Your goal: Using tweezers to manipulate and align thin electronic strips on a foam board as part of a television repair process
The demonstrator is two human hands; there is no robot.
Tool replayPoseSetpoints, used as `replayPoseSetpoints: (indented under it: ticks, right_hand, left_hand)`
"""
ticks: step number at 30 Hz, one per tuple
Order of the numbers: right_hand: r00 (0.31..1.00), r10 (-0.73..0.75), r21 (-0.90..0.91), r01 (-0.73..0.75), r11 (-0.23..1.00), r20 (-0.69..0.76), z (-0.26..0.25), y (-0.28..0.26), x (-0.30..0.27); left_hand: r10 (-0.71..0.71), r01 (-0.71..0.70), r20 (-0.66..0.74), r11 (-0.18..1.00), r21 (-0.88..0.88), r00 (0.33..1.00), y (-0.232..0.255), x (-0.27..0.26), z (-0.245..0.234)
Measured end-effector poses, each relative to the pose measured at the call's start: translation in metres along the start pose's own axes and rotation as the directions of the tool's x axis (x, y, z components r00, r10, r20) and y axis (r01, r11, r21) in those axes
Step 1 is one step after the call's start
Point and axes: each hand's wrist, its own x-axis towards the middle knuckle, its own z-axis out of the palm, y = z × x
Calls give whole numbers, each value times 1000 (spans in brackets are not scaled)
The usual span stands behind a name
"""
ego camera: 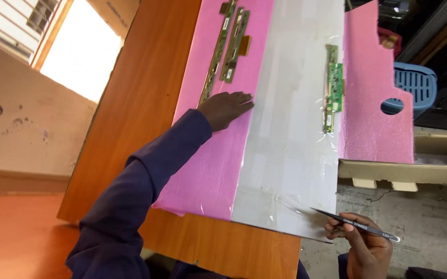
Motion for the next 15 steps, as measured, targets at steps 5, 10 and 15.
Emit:
replayPoseSetpoints:
  ticks: [5, 10, 15]
  right_hand:
    - [993, -53, -5, 53, 999, 104, 3, -4, 9]
    - [960, -74, 16, 73, 997, 271, 17, -39, 10]
    - [891, -50, 27, 43, 999, 450, 32, -59, 16]
  left_hand:
    - [-11, 8, -127, 1000, -30, 992, 17, -13, 9]
    - [-292, 361, 271, 896, -259, 917, 90, -44, -68]
    - [-420, 384, -128, 893, -235, 898, 165, -103, -123]
